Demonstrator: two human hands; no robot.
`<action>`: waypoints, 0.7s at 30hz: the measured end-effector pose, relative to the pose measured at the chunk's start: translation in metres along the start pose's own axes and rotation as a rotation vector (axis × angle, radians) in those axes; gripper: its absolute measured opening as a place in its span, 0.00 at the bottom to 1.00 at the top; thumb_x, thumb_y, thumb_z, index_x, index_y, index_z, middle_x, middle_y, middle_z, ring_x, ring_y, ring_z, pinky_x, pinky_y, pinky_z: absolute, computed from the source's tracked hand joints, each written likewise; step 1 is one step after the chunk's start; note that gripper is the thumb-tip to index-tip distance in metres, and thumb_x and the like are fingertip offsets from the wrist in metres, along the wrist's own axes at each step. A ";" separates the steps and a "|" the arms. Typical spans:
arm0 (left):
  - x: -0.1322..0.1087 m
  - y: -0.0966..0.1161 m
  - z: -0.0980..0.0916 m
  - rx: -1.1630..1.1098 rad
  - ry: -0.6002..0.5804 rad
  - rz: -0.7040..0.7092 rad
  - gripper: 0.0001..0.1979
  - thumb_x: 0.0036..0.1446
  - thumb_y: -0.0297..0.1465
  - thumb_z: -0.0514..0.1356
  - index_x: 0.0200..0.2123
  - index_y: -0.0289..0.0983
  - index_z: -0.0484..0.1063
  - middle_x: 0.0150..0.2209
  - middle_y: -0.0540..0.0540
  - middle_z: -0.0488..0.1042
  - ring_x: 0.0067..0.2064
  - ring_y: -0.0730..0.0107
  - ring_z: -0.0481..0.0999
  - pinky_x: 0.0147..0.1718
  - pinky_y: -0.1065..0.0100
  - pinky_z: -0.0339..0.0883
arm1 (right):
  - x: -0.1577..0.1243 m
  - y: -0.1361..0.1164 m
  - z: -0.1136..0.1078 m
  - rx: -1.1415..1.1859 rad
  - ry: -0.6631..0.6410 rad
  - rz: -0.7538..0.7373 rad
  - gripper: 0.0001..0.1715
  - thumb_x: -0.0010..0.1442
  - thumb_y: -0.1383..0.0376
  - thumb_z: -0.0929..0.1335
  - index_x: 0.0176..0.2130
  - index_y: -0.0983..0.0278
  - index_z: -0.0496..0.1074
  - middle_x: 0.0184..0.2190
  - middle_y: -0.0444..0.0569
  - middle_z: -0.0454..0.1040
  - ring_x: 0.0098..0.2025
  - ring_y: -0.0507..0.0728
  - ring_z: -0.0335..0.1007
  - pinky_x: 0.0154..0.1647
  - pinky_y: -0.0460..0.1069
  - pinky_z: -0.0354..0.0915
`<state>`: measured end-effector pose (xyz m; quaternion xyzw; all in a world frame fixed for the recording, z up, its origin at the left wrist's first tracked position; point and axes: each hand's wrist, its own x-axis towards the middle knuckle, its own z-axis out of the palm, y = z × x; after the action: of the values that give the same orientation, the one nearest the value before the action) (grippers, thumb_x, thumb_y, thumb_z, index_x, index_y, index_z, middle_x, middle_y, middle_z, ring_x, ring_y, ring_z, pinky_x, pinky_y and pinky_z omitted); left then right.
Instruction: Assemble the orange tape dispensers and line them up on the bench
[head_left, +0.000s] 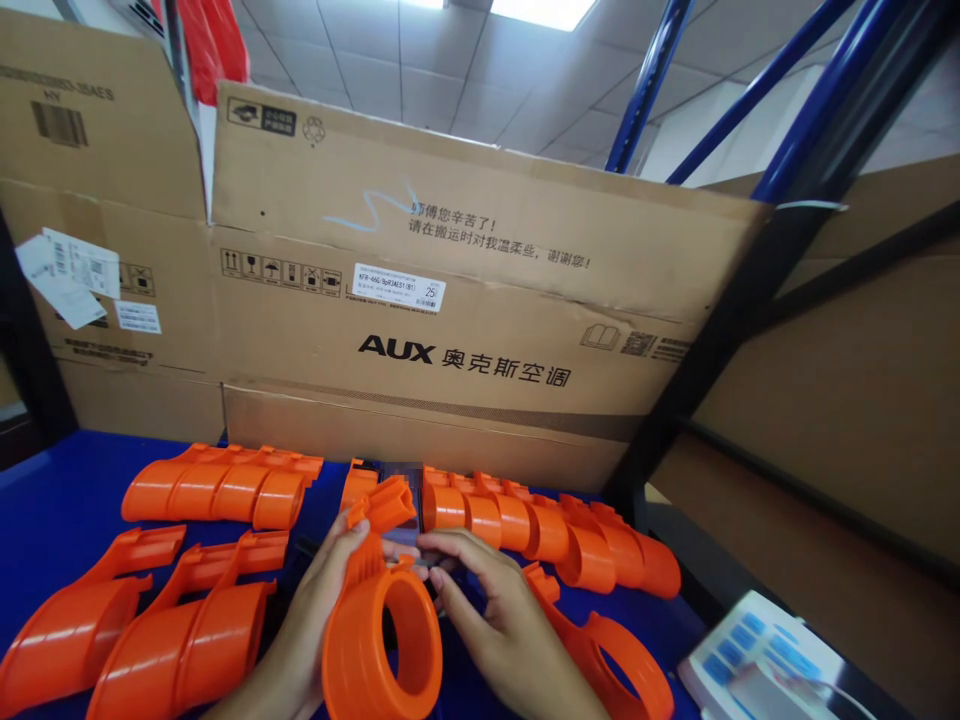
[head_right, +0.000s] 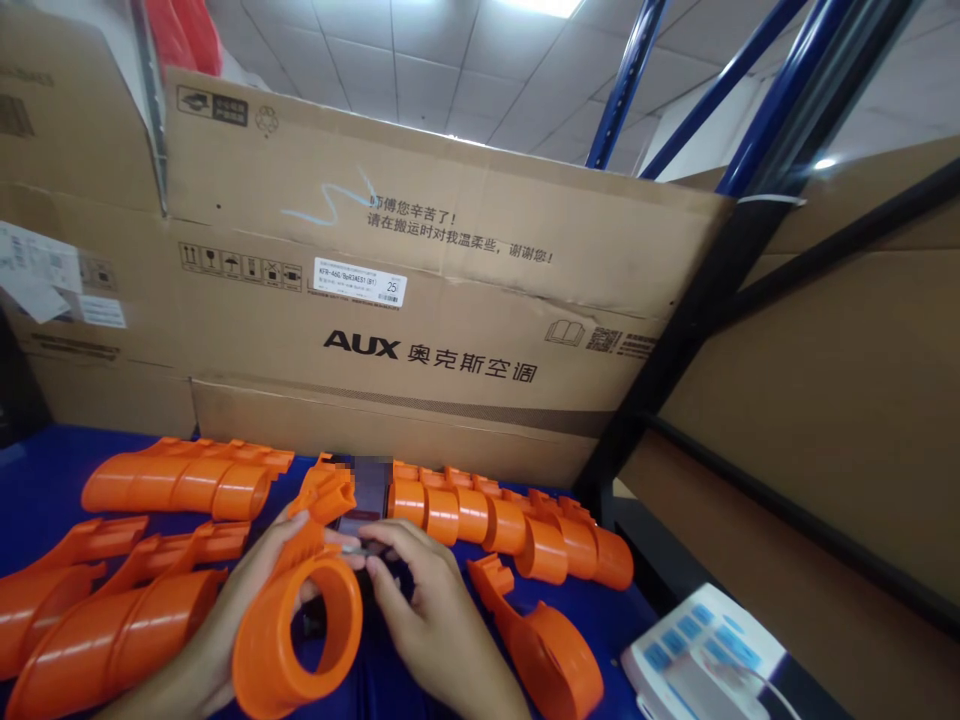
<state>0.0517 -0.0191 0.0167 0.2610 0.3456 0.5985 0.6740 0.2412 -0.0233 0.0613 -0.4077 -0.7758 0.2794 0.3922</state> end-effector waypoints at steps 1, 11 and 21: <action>0.001 -0.001 -0.001 -0.006 -0.028 -0.007 0.17 0.56 0.42 0.66 0.42 0.35 0.77 0.39 0.39 0.85 0.47 0.46 0.83 0.45 0.57 0.75 | -0.001 0.003 0.002 0.003 0.021 0.017 0.13 0.68 0.64 0.69 0.51 0.54 0.77 0.48 0.46 0.80 0.51 0.59 0.75 0.55 0.53 0.68; 0.004 0.002 0.001 0.197 -0.071 0.078 0.26 0.57 0.40 0.65 0.55 0.36 0.66 0.24 0.46 0.82 0.31 0.59 0.83 0.37 0.63 0.73 | -0.001 0.021 0.006 0.156 0.204 0.096 0.08 0.66 0.61 0.69 0.43 0.60 0.78 0.37 0.48 0.80 0.38 0.58 0.76 0.40 0.50 0.71; 0.005 -0.002 -0.003 0.265 -0.150 0.208 0.28 0.55 0.36 0.67 0.56 0.42 0.63 0.26 0.52 0.77 0.24 0.70 0.76 0.20 0.74 0.65 | 0.004 0.012 -0.001 0.548 0.448 0.177 0.25 0.53 0.51 0.78 0.45 0.63 0.76 0.27 0.48 0.79 0.29 0.57 0.76 0.34 0.51 0.73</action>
<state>0.0507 -0.0144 0.0121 0.4258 0.3416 0.5930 0.5920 0.2456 -0.0133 0.0544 -0.4042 -0.5288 0.4134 0.6213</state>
